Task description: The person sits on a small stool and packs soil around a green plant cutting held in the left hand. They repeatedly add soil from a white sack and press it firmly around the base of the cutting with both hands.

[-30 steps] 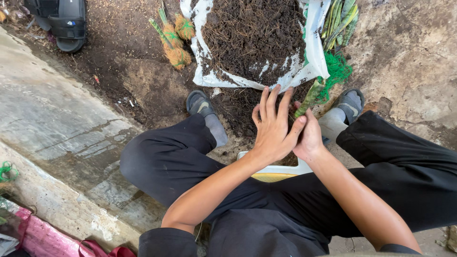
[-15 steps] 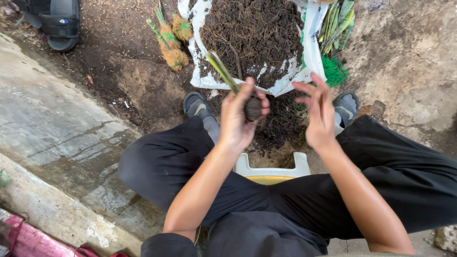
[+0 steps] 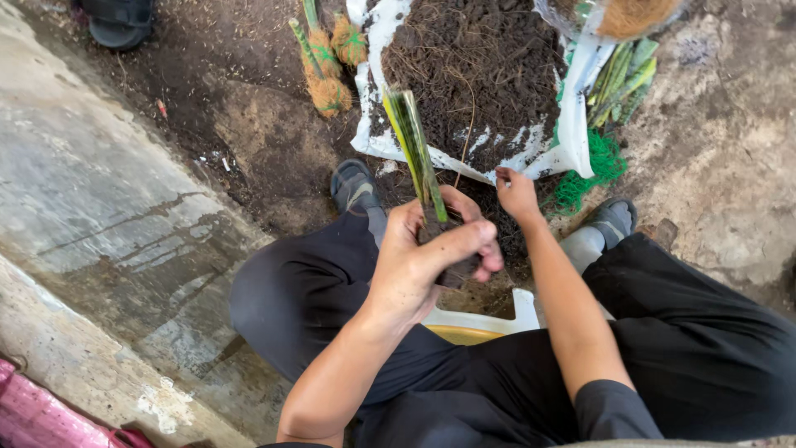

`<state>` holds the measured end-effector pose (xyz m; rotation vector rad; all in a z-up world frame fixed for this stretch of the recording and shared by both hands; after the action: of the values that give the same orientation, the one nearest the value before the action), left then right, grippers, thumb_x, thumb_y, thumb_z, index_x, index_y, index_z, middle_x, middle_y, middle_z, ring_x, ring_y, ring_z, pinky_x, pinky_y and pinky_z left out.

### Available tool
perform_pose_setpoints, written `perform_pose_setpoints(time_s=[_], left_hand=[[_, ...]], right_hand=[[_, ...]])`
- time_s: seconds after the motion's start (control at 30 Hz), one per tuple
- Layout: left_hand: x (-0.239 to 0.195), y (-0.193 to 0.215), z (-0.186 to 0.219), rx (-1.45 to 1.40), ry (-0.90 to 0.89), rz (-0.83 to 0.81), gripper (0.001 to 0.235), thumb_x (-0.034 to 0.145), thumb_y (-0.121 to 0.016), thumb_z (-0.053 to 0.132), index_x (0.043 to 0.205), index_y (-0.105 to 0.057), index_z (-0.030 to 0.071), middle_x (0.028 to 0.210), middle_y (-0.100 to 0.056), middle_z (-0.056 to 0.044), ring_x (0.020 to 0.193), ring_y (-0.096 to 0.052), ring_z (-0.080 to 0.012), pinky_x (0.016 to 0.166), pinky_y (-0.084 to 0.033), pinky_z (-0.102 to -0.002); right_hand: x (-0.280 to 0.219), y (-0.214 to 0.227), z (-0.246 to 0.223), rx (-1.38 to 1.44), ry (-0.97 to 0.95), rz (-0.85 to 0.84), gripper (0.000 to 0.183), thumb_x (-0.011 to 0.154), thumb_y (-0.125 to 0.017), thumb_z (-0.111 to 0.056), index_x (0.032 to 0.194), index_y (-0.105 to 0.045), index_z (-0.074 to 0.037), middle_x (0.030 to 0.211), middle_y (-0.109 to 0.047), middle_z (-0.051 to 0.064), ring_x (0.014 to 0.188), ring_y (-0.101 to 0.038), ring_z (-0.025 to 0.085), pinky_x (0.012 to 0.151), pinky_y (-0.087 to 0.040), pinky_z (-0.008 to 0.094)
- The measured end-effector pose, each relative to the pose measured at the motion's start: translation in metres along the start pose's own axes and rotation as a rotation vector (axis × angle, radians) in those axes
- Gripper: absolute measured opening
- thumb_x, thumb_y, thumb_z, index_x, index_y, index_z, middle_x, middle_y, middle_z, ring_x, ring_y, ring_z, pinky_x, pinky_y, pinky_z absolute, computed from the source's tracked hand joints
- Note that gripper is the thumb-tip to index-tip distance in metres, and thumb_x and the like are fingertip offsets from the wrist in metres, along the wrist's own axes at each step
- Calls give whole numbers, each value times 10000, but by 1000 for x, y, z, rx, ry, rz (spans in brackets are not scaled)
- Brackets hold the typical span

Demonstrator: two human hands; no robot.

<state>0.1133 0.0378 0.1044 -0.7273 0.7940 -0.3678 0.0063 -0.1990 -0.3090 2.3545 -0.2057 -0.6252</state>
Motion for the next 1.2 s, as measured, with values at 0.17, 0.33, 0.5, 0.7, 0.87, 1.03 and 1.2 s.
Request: perform_pose_setpoints(time_s=[0.17, 0.33, 0.5, 0.7, 0.87, 1.03, 1.2], left_hand=[[12, -5, 1, 5, -39, 26, 142, 932, -736, 3, 970, -599, 11, 939, -682, -92, 895, -687, -163, 877, -563, -328], [24, -3, 9, 69, -99, 143, 172, 922, -752, -9, 986, -597, 32, 1002, -643, -38, 963, -644, -118, 905, -536, -288], [28, -9, 11, 94, -37, 169, 167, 920, -748, -10, 983, -603, 44, 986, -659, -47, 910, -615, -103, 832, -513, -266], [28, -10, 14, 62, -6, 146, 187, 908, -766, -13, 990, -607, 39, 981, -658, -60, 885, -603, -110, 792, -494, -261], [32, -4, 9, 26, -32, 161, 187, 904, -763, -8, 988, -605, 44, 995, -651, -58, 937, -620, -123, 866, -509, -279], [36, -5, 6, 49, -135, 144, 183, 915, -764, 1, 1007, -609, 36, 1021, -639, -37, 1006, -620, -120, 947, -499, -285], [42, 3, -4, 30, -140, 134, 208, 897, -757, 61, 1031, -598, 53, 996, -652, -28, 970, -658, -146, 908, -526, -300]], right_hand=[[21, -32, -21, 43, -9, 55, 384, 894, -602, -99, 1254, -710, -20, 1207, -723, 204, 1175, -670, 359, 1027, -510, 422], [61, -69, -56, 39, 127, -21, 471, 951, -549, -102, 1413, -579, -14, 1467, -563, 235, 1412, -468, 406, 1208, -349, 432], [91, -111, -69, 48, 96, -111, 590, 1012, -480, -126, 1567, -344, 23, 1622, -342, 264, 1509, -282, 424, 1229, -237, 430], [84, -132, -67, -46, 18, -231, 566, 1004, -511, -200, 1521, -416, 9, 1553, -448, 230, 1464, -363, 406, 1213, -296, 432], [82, -121, -65, -142, 27, -289, 386, 979, -620, -215, 1302, -658, -7, 1337, -650, 235, 1253, -602, 401, 1093, -457, 451], [74, -102, -47, -62, -111, -334, 409, 821, -775, -184, 1211, -724, -69, 1126, -717, 235, 1072, -701, 384, 966, -545, 416], [66, -67, -34, 30, -16, -171, 411, 818, -762, -123, 1223, -739, -61, 1156, -731, 220, 1102, -702, 370, 947, -548, 409]])
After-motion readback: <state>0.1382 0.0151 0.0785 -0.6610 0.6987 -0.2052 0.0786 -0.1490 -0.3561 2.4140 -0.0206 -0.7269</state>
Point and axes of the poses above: each hand's wrist, its own x-axis towards the middle knuckle, its own y-axis out of the back of the hand, z = x × y, the point moved 6 cm from there along x, towards the middle knuckle
